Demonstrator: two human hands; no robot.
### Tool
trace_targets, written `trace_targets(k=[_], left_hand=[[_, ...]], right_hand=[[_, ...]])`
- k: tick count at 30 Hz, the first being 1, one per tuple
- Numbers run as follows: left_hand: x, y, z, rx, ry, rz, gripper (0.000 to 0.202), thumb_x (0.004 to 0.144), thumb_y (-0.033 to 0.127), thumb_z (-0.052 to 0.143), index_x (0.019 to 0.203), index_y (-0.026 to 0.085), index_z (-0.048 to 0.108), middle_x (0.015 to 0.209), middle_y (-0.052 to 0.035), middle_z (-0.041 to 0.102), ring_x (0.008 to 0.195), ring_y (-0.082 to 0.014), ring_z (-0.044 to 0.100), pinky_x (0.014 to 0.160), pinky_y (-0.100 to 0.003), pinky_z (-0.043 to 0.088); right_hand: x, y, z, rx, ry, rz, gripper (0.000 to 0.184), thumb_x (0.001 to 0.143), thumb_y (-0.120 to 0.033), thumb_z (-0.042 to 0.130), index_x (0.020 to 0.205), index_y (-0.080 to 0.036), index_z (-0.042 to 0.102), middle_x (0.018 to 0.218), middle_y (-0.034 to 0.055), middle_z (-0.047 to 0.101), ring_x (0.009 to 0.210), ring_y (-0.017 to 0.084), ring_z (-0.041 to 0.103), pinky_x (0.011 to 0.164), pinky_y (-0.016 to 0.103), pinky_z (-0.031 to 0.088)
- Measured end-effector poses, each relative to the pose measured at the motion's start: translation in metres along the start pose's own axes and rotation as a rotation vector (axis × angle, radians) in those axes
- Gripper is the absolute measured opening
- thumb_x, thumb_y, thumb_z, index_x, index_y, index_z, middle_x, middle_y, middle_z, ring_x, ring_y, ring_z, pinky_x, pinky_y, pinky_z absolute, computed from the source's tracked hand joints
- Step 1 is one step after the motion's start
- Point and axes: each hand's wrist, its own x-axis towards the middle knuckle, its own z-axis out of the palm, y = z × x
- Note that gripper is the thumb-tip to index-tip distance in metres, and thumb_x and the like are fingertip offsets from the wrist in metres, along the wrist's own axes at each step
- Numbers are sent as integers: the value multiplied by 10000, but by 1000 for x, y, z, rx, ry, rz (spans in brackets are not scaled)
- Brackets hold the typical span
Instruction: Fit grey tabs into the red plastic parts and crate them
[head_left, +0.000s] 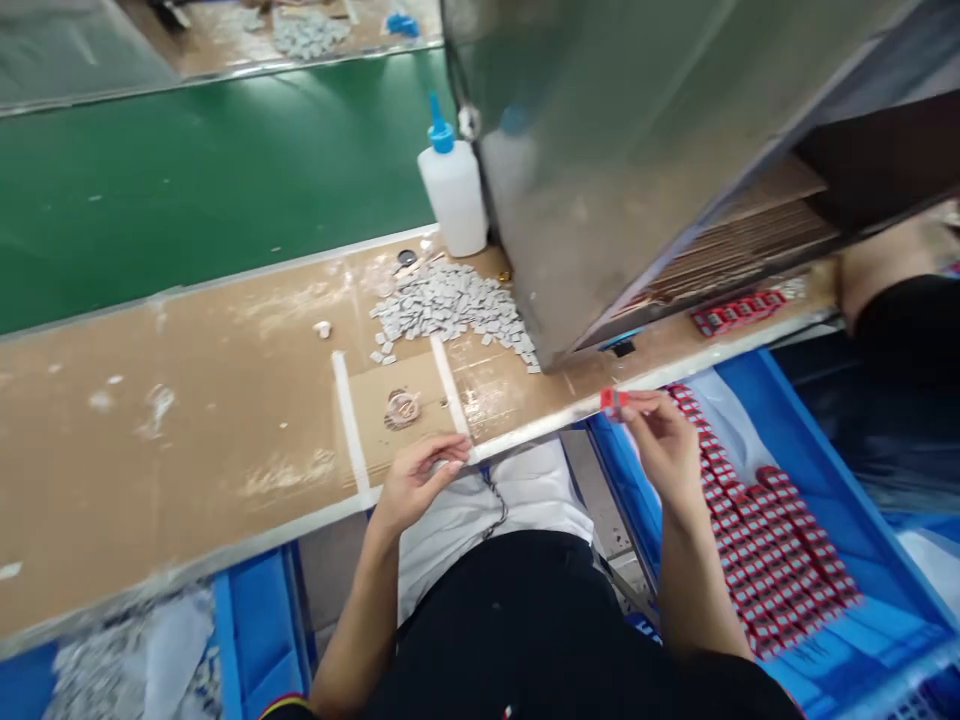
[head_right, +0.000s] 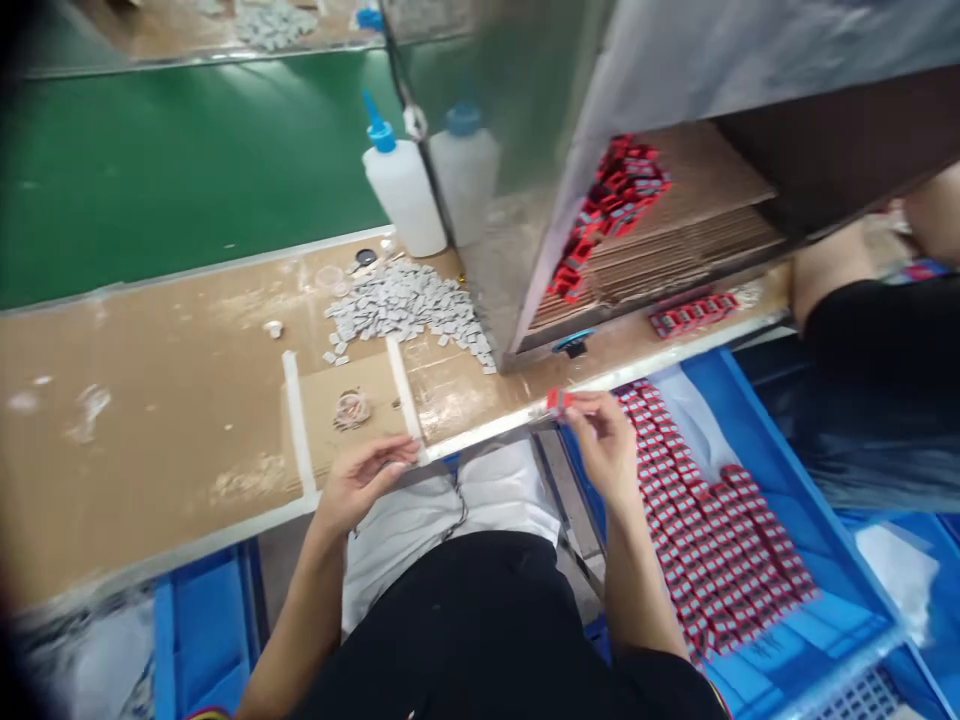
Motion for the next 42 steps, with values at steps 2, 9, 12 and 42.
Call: trace_targets(k=[2, 9, 12, 42], left_hand=[[3, 1, -1, -8, -10, -7, 253, 899, 273, 723, 1122, 157, 754, 983, -120, 795, 863, -197, 774, 805, -278, 641], [5, 6, 1, 44, 47, -57, 287, 874, 387, 743, 1025, 145, 772, 916, -114, 795, 826, -219, 779, 775, -306, 654], [3, 8, 1, 89, 71, -107, 315, 873, 424, 736, 1013, 145, 774, 926, -117, 792, 819, -223, 774, 780, -323, 654], [6, 11, 11, 127, 62, -26, 254, 917, 379, 669, 949, 143, 757, 924, -128, 759, 777, -189, 727, 712, -289, 614]], right_hand=[[27, 20, -33, -174, 233, -15, 165, 865, -393, 681, 849, -229, 685, 905, 66, 716, 861, 231, 679, 749, 381, 559], [107, 69, -72, -567, 389, -66, 68, 836, -255, 602, 786, -212, 619, 862, 84, 638, 904, 265, 611, 910, 493, 507], [120, 76, -67, -654, 413, -87, 52, 840, -234, 601, 811, -203, 630, 918, 106, 597, 984, 289, 572, 984, 541, 458], [47, -53, 8, -250, 67, -238, 194, 863, -315, 689, 1019, -239, 601, 962, 56, 654, 849, 223, 648, 774, 382, 552]])
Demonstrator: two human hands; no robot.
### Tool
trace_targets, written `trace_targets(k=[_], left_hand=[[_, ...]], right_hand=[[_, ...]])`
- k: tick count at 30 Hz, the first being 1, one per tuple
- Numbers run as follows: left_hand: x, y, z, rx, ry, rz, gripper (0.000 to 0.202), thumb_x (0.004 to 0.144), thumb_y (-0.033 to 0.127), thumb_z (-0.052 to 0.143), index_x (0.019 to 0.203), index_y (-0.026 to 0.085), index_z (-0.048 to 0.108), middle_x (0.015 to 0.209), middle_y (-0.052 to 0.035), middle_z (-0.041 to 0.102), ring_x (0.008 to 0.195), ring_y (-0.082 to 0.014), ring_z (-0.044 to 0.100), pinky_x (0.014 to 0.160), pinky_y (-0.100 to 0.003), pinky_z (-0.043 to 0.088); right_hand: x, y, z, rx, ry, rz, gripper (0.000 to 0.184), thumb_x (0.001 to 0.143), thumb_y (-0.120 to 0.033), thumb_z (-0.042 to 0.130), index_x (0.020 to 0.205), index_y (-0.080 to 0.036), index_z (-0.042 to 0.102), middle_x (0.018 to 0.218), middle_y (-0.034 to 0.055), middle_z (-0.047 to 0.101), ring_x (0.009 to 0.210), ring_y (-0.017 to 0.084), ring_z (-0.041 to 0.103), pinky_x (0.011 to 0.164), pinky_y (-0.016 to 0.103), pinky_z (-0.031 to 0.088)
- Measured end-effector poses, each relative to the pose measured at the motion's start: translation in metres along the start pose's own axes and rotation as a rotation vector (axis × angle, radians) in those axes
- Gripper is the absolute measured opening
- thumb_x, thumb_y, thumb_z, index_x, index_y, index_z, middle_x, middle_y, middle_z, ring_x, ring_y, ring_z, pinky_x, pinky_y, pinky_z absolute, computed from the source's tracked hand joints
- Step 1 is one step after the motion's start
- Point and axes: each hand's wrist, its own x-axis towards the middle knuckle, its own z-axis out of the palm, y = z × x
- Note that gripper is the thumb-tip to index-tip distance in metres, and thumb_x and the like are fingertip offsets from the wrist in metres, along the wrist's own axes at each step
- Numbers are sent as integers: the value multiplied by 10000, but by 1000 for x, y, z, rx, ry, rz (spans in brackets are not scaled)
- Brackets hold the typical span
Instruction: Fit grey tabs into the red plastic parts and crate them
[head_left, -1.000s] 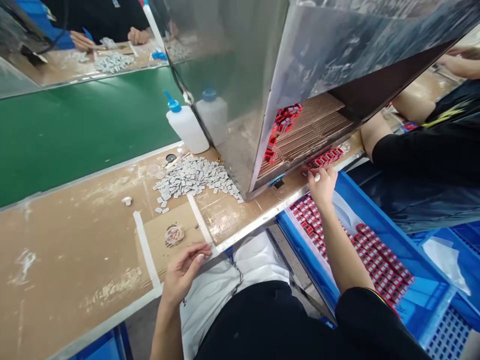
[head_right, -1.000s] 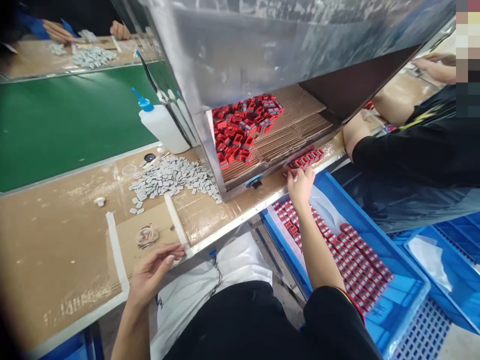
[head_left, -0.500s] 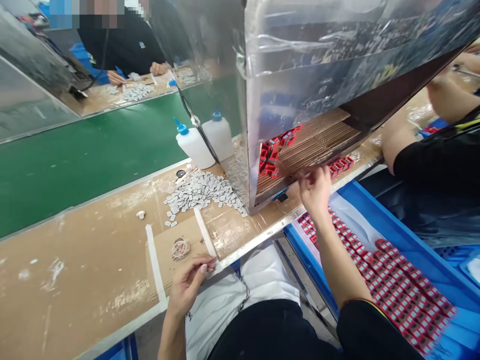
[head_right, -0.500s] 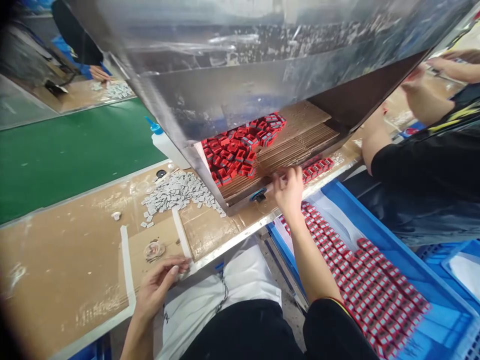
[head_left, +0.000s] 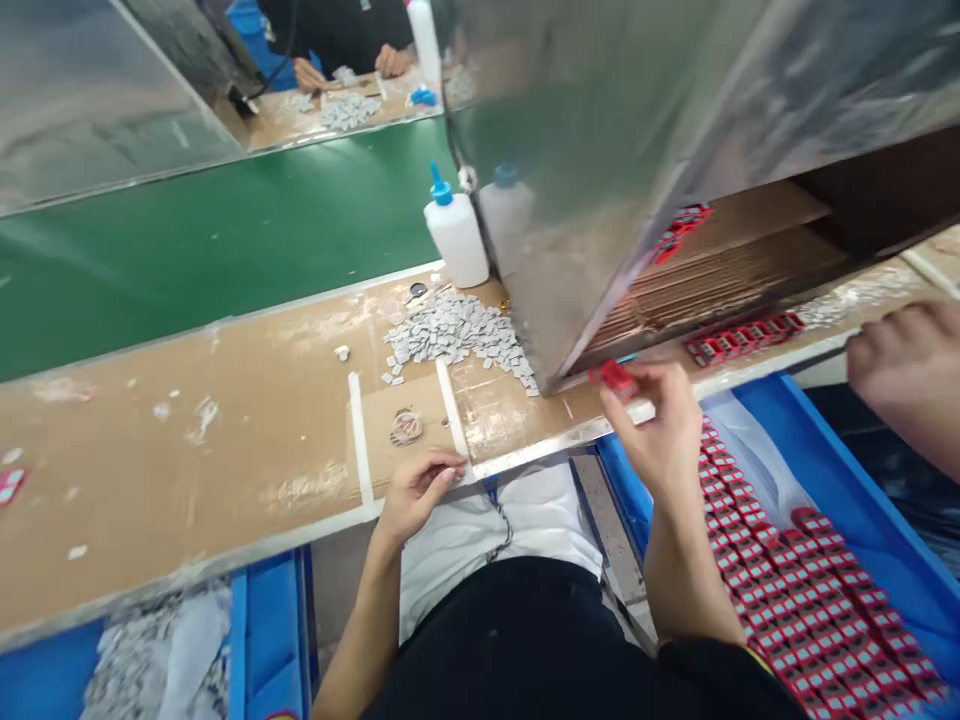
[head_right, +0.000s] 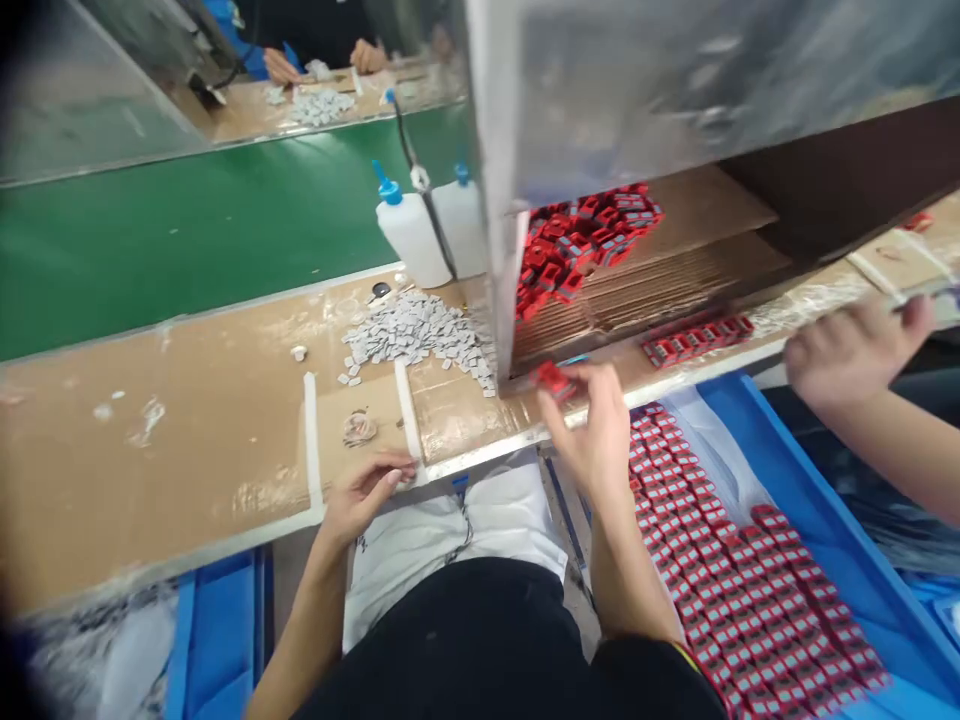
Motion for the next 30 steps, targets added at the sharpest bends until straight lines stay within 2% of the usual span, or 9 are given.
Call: trace_targets(k=[3, 5, 8, 11, 14, 17, 20, 26, 30], left_hand=[[-2, -6, 3, 9, 19, 29, 300, 880, 354, 706, 1090, 140, 729, 914, -113, 749, 759, -173, 705, 708, -281, 598], [-4, -11, 6, 59, 33, 48, 424, 846, 331, 735, 1224, 150, 674, 865, -68, 723, 691, -139, 659, 653, -246, 567], [-7, -16, 11, 185, 60, 86, 503, 830, 289, 715, 1307, 167, 616, 821, -20, 678, 622, -110, 594, 590, -215, 521], [-9, -17, 18, 313, 169, 148, 378, 845, 233, 648, 1218, 167, 655, 924, -66, 713, 752, -155, 661, 697, -262, 561], [-9, -15, 20, 332, 262, 158, 265, 863, 236, 657, 1116, 162, 686, 1013, -102, 742, 907, -202, 705, 830, -313, 578], [-12, -15, 13, 222, 262, 84, 270, 874, 307, 686, 1097, 154, 698, 1033, -114, 760, 932, -220, 727, 828, -316, 594], [-17, -17, -1, 124, 225, 6, 341, 859, 368, 724, 1119, 147, 710, 1065, -129, 773, 937, -234, 745, 827, -321, 608], [-20, -19, -19, 49, 183, -22, 391, 811, 397, 789, 1103, 144, 730, 1061, -125, 782, 956, -241, 756, 878, -352, 622], [-17, -19, -20, 14, 186, -36, 362, 821, 388, 776, 1080, 139, 728, 999, -106, 785, 903, -224, 759, 848, -342, 633]], right_hand=[[-46, -22, 22, 241, -298, 32, 155, 871, -287, 687, 994, -248, 602, 926, 32, 648, 790, 191, 660, 695, 328, 569], [-68, -34, 48, 315, -418, 64, 134, 864, -270, 687, 958, -243, 596, 895, 25, 637, 743, 181, 653, 667, 317, 575], [-87, -50, 90, 281, -418, 97, 128, 851, -264, 679, 915, -240, 570, 886, 37, 616, 742, 201, 639, 655, 337, 574], [-93, -65, 117, 194, -397, 60, 148, 855, -290, 673, 942, -242, 563, 929, 63, 607, 820, 244, 635, 681, 373, 563], [-93, -77, 123, 134, -404, -37, 117, 896, -312, 641, 948, -233, 572, 921, 80, 615, 846, 270, 619, 727, 408, 547], [-87, -82, 116, 231, -509, -170, 71, 931, -302, 608, 934, -233, 595, 884, 79, 653, 849, 265, 621, 770, 411, 540], [-72, -77, 116, 416, -606, -137, 71, 939, -312, 608, 952, -243, 618, 837, 39, 681, 763, 211, 642, 720, 345, 546], [-38, -62, 163, 514, -608, 18, 224, 898, -333, 608, 1087, -225, 662, 878, 43, 721, 725, 186, 660, 687, 323, 554], [-31, -65, 180, 501, -618, -31, 162, 908, -317, 591, 934, -228, 724, 906, 58, 746, 776, 201, 677, 712, 334, 558]])
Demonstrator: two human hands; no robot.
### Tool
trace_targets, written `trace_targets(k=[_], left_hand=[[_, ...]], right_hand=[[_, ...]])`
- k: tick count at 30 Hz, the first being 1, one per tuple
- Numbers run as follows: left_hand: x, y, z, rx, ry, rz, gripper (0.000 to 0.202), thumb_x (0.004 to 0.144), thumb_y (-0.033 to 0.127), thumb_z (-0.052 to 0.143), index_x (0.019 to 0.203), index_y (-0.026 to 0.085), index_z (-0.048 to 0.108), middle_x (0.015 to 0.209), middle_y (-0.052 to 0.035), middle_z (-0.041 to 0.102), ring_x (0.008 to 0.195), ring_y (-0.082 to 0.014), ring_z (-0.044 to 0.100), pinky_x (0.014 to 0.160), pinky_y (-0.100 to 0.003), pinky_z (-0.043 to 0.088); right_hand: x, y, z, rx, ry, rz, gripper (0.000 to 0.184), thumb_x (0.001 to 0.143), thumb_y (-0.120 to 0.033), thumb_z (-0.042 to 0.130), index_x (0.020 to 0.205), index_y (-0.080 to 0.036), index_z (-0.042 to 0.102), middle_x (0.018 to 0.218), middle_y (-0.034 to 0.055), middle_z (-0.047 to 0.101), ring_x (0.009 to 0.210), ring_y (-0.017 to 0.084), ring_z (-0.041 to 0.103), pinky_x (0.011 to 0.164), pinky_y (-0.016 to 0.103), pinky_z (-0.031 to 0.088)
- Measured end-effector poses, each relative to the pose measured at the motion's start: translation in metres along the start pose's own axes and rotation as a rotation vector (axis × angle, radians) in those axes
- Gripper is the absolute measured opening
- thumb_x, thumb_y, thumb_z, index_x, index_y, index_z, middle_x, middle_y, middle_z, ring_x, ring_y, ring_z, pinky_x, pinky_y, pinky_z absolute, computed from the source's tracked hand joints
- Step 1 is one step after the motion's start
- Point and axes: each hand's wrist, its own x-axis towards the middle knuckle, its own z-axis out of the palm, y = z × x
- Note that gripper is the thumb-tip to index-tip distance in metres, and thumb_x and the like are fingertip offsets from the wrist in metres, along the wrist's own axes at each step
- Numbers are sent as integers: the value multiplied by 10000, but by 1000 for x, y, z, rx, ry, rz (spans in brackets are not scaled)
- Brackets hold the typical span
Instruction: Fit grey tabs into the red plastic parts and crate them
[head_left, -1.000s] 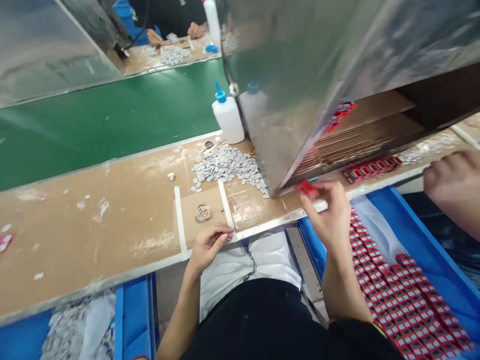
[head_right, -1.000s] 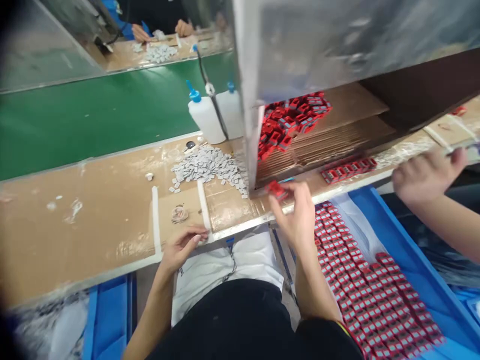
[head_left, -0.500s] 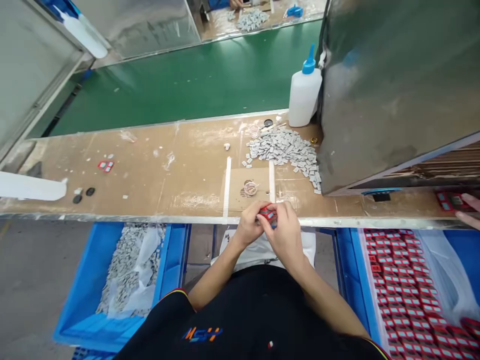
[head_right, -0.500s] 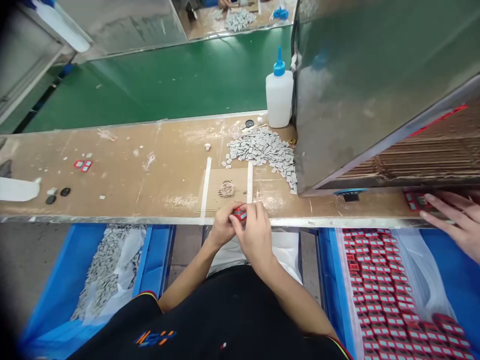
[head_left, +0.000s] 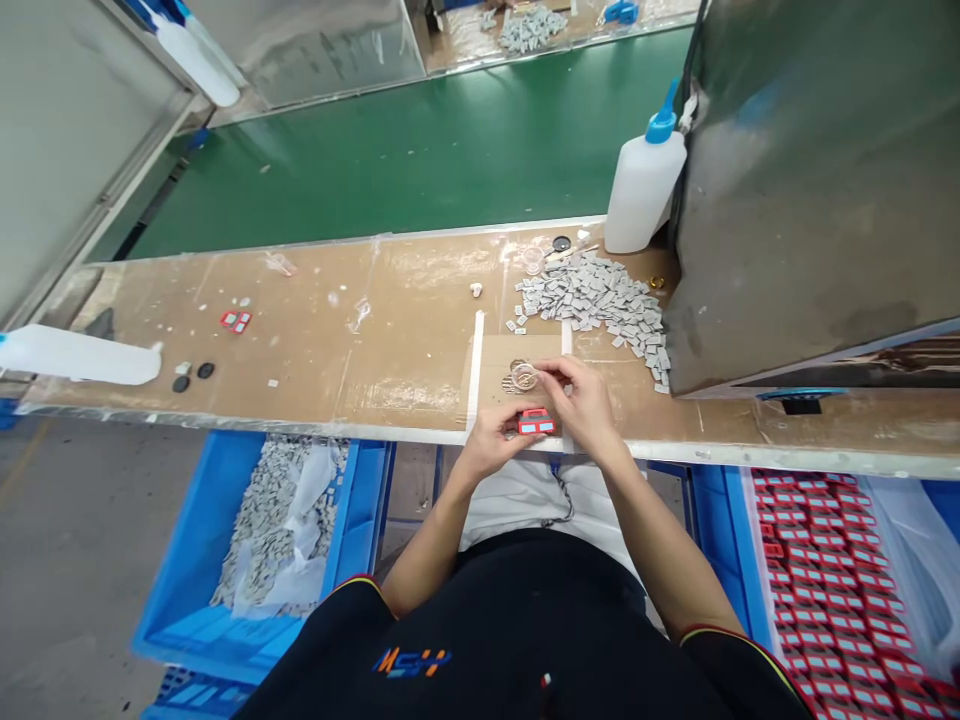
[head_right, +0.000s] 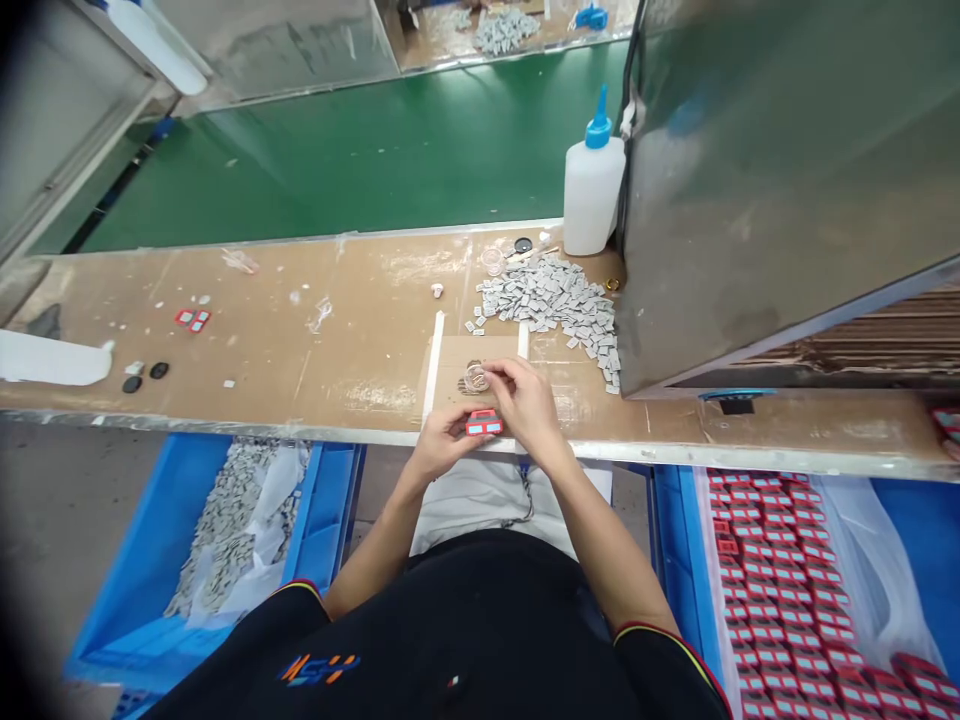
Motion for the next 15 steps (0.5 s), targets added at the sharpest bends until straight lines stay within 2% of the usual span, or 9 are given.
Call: trace_targets(k=[7, 12, 15], left_hand=[[1, 0, 0, -32, 3, -14, 347, 793, 347, 801, 1058, 136, 727, 1013, -103, 775, 913, -214, 754, 839, -321, 635], [1, 2, 0, -19, 12, -22, 351, 789, 341, 804, 1068, 139, 732, 1040, -104, 778, 928, -216, 756, 837, -317, 638], [1, 2, 0, -17, 6, -22, 360, 793, 354, 801, 1072, 138, 733, 1036, -104, 780, 921, -217, 760, 841, -320, 640]], right_hand=[[-5, 0, -2, -32, 33, -9, 140, 885, -280, 589, 847, -230, 714, 862, 45, 731, 739, 190, 657, 688, 323, 550], [-4, 2, 3, 30, 155, 19, 138, 893, -329, 599, 852, -230, 687, 875, 50, 752, 796, 204, 692, 746, 350, 567], [-4, 3, 5, 109, 145, 68, 174, 883, -388, 632, 857, -225, 687, 891, 57, 774, 814, 210, 717, 764, 360, 582]])
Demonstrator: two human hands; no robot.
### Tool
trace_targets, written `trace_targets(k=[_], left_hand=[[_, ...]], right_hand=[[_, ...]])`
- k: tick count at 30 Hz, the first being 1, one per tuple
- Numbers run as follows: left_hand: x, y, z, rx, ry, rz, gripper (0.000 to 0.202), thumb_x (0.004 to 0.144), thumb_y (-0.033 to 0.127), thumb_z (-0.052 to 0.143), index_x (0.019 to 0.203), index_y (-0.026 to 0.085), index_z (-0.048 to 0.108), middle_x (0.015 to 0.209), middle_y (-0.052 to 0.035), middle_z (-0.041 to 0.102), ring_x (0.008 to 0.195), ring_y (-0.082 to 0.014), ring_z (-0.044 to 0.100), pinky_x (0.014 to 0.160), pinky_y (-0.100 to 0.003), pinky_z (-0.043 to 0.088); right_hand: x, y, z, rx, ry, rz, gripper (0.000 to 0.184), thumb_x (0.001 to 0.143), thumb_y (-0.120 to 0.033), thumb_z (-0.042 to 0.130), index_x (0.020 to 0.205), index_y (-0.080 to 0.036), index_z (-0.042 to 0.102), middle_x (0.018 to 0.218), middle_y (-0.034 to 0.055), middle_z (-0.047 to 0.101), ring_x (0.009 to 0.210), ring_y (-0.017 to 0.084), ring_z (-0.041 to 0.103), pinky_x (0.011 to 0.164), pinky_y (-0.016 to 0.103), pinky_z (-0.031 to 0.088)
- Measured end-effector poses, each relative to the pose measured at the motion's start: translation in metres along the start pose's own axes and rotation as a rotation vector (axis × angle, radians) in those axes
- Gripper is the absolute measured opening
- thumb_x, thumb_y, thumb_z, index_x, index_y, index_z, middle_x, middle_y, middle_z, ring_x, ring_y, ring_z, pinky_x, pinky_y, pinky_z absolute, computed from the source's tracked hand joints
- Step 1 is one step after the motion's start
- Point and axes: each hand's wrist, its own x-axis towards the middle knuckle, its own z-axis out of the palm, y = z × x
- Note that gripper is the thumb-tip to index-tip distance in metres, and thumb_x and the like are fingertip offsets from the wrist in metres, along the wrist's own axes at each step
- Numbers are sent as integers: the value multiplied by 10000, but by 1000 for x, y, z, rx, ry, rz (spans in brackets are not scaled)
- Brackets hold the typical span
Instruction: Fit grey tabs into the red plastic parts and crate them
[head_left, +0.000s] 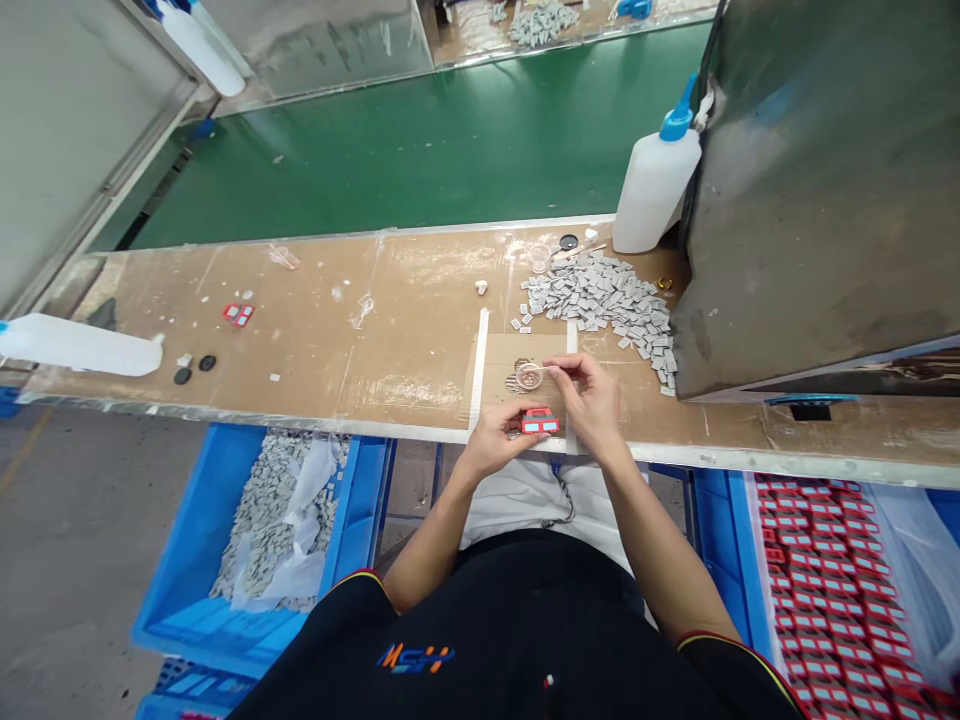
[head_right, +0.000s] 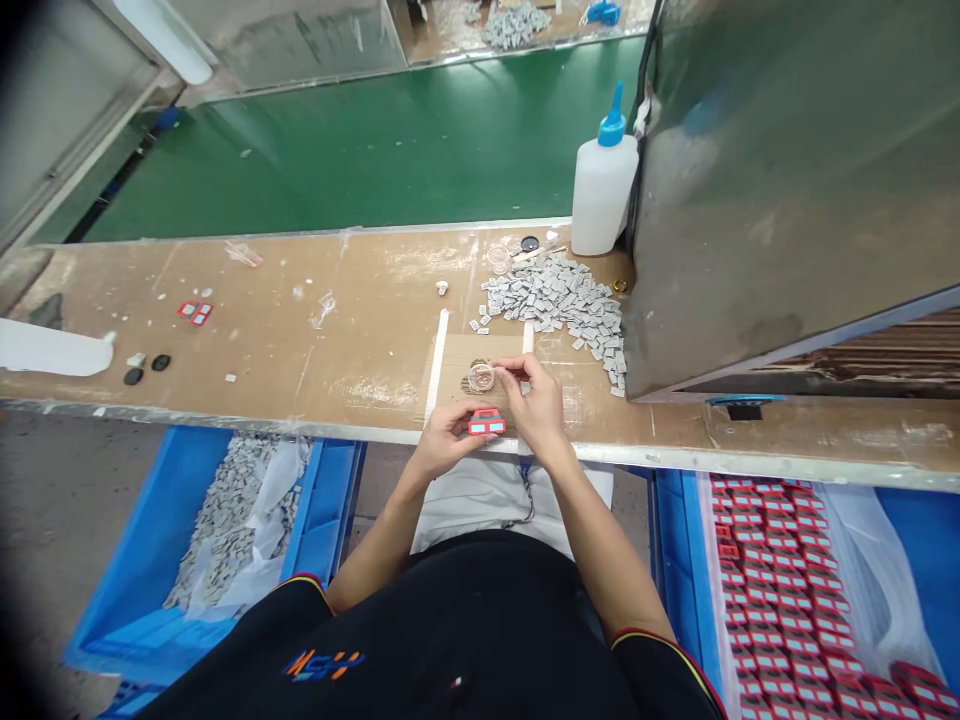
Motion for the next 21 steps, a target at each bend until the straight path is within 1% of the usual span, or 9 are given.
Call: trace_targets(k=[2, 4, 7, 10, 13, 16, 21], left_hand=[[0, 0, 0, 5, -2, 1, 361, 796, 358, 797, 1075, 137, 735, 1042, -107, 782, 921, -222, 763, 845, -327, 642], [0, -1, 1, 14, -5, 3, 352, 803, 342, 788, 1085, 137, 735, 1051, -108, 783, 925, -225, 764, 849, -330, 643], [0, -2, 2, 45, -3, 3, 327, 820, 287, 758, 1109, 135, 732, 1079, -114, 783, 950, -225, 760, 850, -321, 639], [0, -3, 3, 91, 13, 4, 310, 825, 261, 742, 1109, 137, 736, 1075, -115, 785, 944, -223, 757, 822, -305, 638], [0, -4, 4, 127, 32, 14, 307, 819, 257, 744, 1102, 138, 740, 1067, -114, 787, 931, -219, 756, 806, -295, 638], [0, -3, 5, 147, 39, 35, 300, 819, 255, 745, 1097, 141, 742, 1067, -114, 788, 929, -215, 755, 798, -285, 637], [0, -2, 5, 157, 34, 73, 296, 827, 269, 745, 1089, 132, 738, 1031, -114, 792, 887, -202, 755, 758, -262, 635]], right_hand=[[-3, 0, -2, 59, -4, 49, 213, 876, -432, 655, 858, -221, 684, 897, 63, 782, 831, 214, 730, 779, 368, 591], [-10, -2, -6, 116, 20, 86, 242, 869, -460, 678, 862, -218, 679, 904, 70, 784, 843, 216, 740, 789, 373, 597], [-24, -13, -18, 160, 66, 84, 231, 869, -448, 702, 878, -219, 677, 909, 70, 783, 852, 214, 749, 798, 375, 610], [-39, -26, -31, 94, 91, 47, 162, 881, -389, 707, 891, -229, 689, 898, 61, 789, 857, 219, 758, 792, 373, 620], [-47, -33, -40, -41, 62, 20, 103, 885, -339, 701, 880, -236, 699, 889, 57, 799, 849, 230, 768, 788, 378, 627], [-49, -31, -42, -112, 30, 0, 91, 889, -327, 692, 872, -238, 700, 880, 52, 802, 824, 230, 772, 774, 374, 632], [-49, -25, -38, -140, -4, -19, 105, 896, -332, 680, 872, -235, 709, 869, 43, 800, 802, 223, 771, 731, 349, 635]])
